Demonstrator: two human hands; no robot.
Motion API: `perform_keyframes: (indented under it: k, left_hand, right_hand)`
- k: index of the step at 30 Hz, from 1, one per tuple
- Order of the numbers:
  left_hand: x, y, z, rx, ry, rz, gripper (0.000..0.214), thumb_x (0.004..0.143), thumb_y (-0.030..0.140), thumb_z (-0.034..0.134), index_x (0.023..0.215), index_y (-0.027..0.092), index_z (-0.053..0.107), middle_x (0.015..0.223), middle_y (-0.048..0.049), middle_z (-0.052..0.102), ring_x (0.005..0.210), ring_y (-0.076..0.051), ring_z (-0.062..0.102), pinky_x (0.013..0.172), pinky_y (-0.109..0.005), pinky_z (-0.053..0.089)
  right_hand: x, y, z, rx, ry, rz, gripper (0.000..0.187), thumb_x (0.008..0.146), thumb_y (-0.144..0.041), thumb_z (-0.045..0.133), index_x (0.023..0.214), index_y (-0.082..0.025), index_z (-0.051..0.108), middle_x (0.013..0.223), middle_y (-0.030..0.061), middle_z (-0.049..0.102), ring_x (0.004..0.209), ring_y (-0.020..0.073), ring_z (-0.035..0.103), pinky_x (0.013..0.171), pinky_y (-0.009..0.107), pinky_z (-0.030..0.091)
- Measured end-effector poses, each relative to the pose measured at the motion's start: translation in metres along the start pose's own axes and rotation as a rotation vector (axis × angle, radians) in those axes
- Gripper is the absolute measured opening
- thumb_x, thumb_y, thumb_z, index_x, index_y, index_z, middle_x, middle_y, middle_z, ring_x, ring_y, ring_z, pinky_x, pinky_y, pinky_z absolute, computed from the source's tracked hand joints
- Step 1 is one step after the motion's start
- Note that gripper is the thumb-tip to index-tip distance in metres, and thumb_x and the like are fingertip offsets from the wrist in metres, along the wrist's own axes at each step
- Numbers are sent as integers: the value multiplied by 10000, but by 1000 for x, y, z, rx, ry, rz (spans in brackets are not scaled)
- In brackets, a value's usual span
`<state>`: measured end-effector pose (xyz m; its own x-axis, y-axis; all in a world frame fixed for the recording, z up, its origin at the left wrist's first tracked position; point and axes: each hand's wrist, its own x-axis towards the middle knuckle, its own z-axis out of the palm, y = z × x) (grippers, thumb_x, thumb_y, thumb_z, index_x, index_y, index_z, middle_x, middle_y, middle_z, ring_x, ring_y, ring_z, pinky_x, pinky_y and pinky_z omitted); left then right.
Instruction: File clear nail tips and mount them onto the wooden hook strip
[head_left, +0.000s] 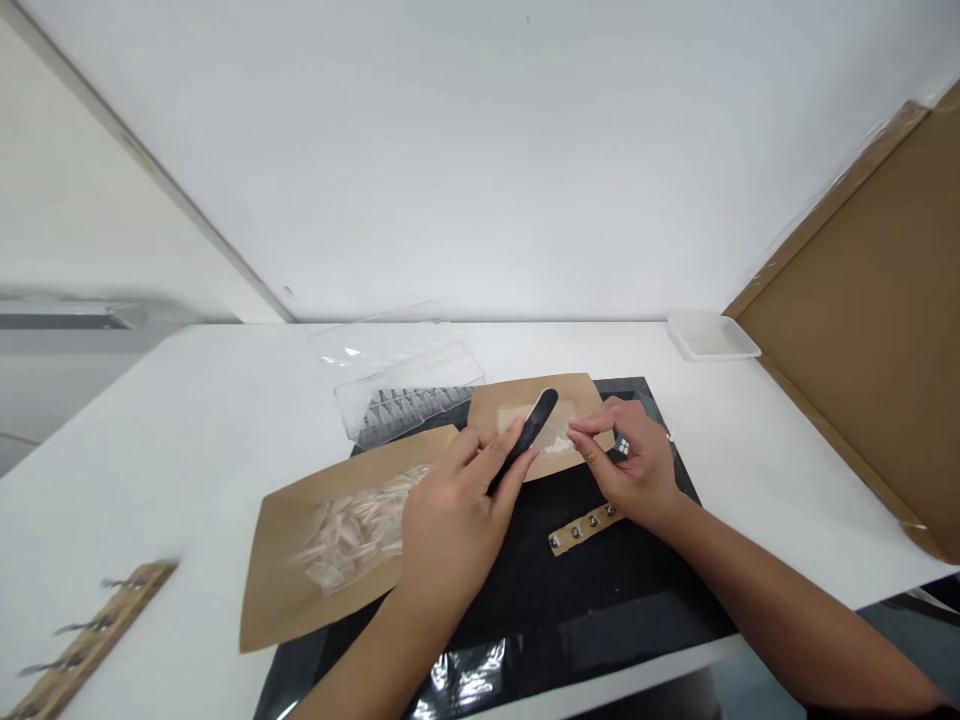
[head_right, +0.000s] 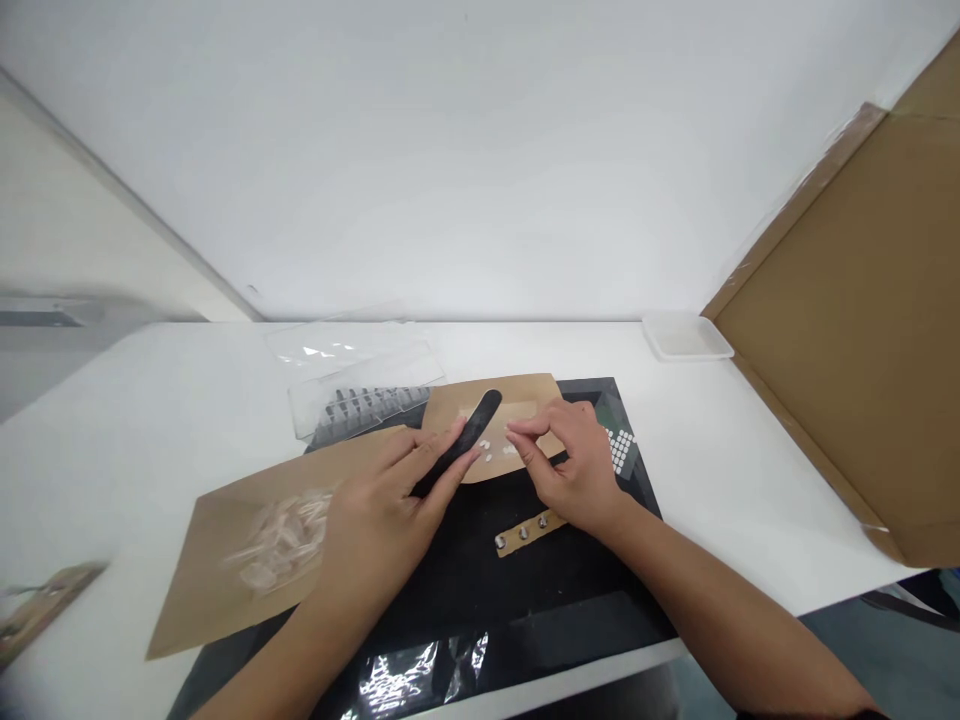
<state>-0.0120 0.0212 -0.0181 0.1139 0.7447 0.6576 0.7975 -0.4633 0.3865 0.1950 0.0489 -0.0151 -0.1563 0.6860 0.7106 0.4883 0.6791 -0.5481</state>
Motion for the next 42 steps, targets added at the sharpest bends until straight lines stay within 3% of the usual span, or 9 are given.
perform_keyframes:
  k: [5,9,11,13,16,19,28,33,42]
  left_hand:
    - [6,-10,10,116,41,4,327,1037,281,681,1357,222,709,1004,-35,788,794,-188,742,648,-273,489]
    - [14,-18,13,127,47,93,389,1048,249,644,1428,161,640,1139,-130,777,986,-280,744,835,-382,561]
    - [15,-18,10,73,49,121,322,1041,243,648,1351,160,683,1191,-152,767,1067,-311,725,916,-452,559]
    - [14,-13,6,-71,19,103,216,1037,249,652,1224,181,736,1142,-123,779,1059,-287,723,927,-445,566]
    - [11,-2,-2,-373,-138,-10,167,1039,285,647,1119,208,772,1026,-67,784,870,-190,728,796,-324,594]
    - [8,5,-6,-574,-262,-184,193,1032,334,650,1098,232,799,1036,-52,787,692,-126,684,638,-253,568]
    - [4,9,-1,-732,-297,-483,240,944,449,745,936,217,805,949,-43,804,635,-125,685,537,-216,547]
    - [7,13,-4,-775,-266,-502,181,902,406,787,877,232,829,863,-29,804,632,-119,670,544,-196,565]
    - [8,16,-9,-825,-306,-497,167,895,368,794,913,203,813,837,-32,792,454,-65,530,401,-176,453]
  right_hand:
    - [-1,-2,3,-112,-10,-157,152,967,-123,734,1026,-255,690,840,-24,783,728,160,715,739,373,439]
    - [-2,-2,3,-122,17,-180,162,946,-119,767,959,-249,671,842,-32,803,709,151,732,740,360,445]
    - [-3,-1,2,-131,36,-182,164,938,-139,790,933,-242,664,820,-30,801,687,150,736,728,355,439]
    - [-2,1,1,-130,51,-198,175,929,-137,804,933,-241,663,817,-30,807,690,154,754,722,353,428]
    - [-3,4,-4,-130,29,-272,200,918,-132,817,941,-259,665,873,-32,837,735,167,788,714,359,404]
    - [-5,4,-9,-194,-17,-344,207,925,-137,813,945,-284,667,967,-34,855,754,171,795,715,375,387]
    - [-8,-4,-18,-320,-69,-393,179,993,-159,749,940,-312,672,1087,-84,844,796,151,789,740,401,370]
    - [-8,-3,-21,-309,-106,-411,172,1009,-167,732,920,-295,661,1063,-89,842,844,145,789,746,395,374]
    - [-6,-1,-24,-241,-219,-405,122,1006,-229,758,987,-319,677,1069,-96,844,923,169,803,803,398,382]
